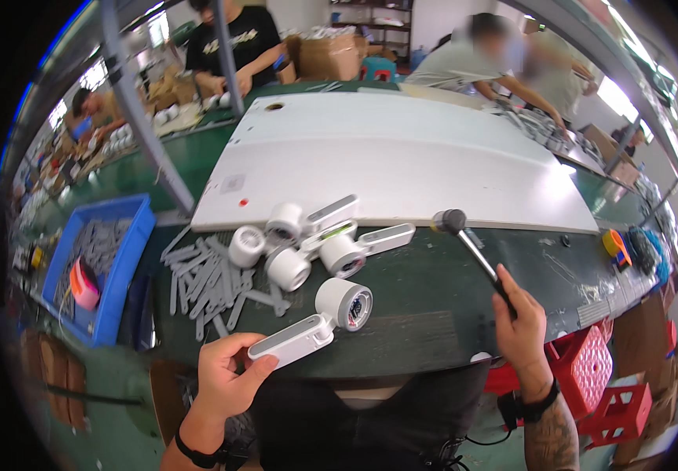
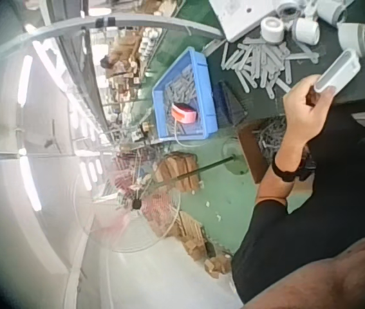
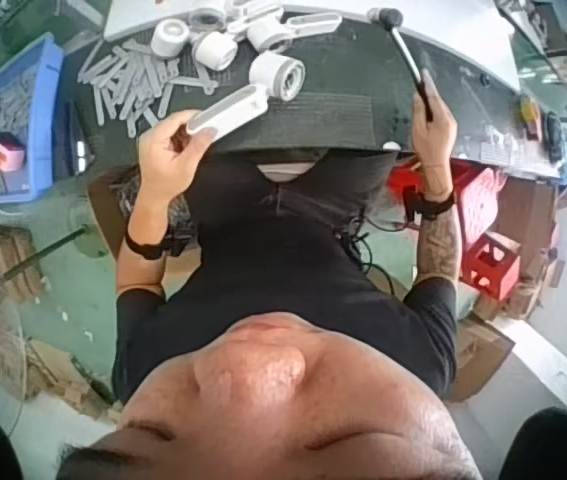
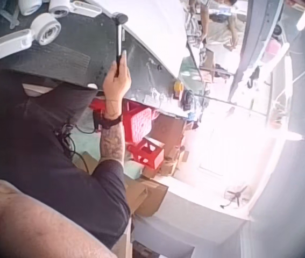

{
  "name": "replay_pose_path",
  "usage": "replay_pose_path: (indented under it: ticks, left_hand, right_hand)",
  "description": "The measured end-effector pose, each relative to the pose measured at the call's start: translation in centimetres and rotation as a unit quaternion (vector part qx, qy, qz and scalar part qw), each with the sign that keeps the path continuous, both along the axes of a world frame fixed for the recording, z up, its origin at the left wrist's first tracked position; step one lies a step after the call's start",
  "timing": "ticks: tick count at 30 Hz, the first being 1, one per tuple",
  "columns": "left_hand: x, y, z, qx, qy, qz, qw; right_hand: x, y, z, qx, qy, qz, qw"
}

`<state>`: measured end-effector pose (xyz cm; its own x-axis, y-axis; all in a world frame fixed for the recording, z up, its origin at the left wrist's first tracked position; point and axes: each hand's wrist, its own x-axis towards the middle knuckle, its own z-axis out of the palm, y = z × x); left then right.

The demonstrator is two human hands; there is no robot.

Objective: The recorder is assembling white plastic fan or housing components by fitting small parts together and using a mallet to secure them.

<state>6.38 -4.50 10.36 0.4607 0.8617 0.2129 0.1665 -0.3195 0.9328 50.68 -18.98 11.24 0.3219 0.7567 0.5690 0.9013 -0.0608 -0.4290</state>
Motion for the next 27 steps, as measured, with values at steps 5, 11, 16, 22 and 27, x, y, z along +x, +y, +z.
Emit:
replay_pose_path:
  ticks: [5,11,16,22,27]
  left_hand:
    - [9.2,3.8,2.8,-0.083,-0.008,-0.077,0.994]
    - [22.5,12.1,3.8,-0.064,-0.12,-0.062,0.989]
    - [20.1,18.7,4.1,0.198,0.219,-0.027,0.955]
    - [17.1,17.7,5.7,0.177,0.427,-0.043,0.886]
    - [16.3,16.9,9.2,0.177,0.354,-0.011,0.918]
  right_hand:
    - [8.9,-2.2,-4.9,-0.008,-0.076,-0.179,0.981]
    - [8.0,-2.1,-4.6,0.001,-0.065,-0.188,0.98]
    - [7.7,-1.5,-4.0,-0.001,-0.039,-0.186,0.982]
    - [8.5,-2.1,-4.4,-0.004,-0.037,-0.164,0.986]
    - [8.8,-1.9,-4.7,-0.002,-0.029,-0.158,0.987]
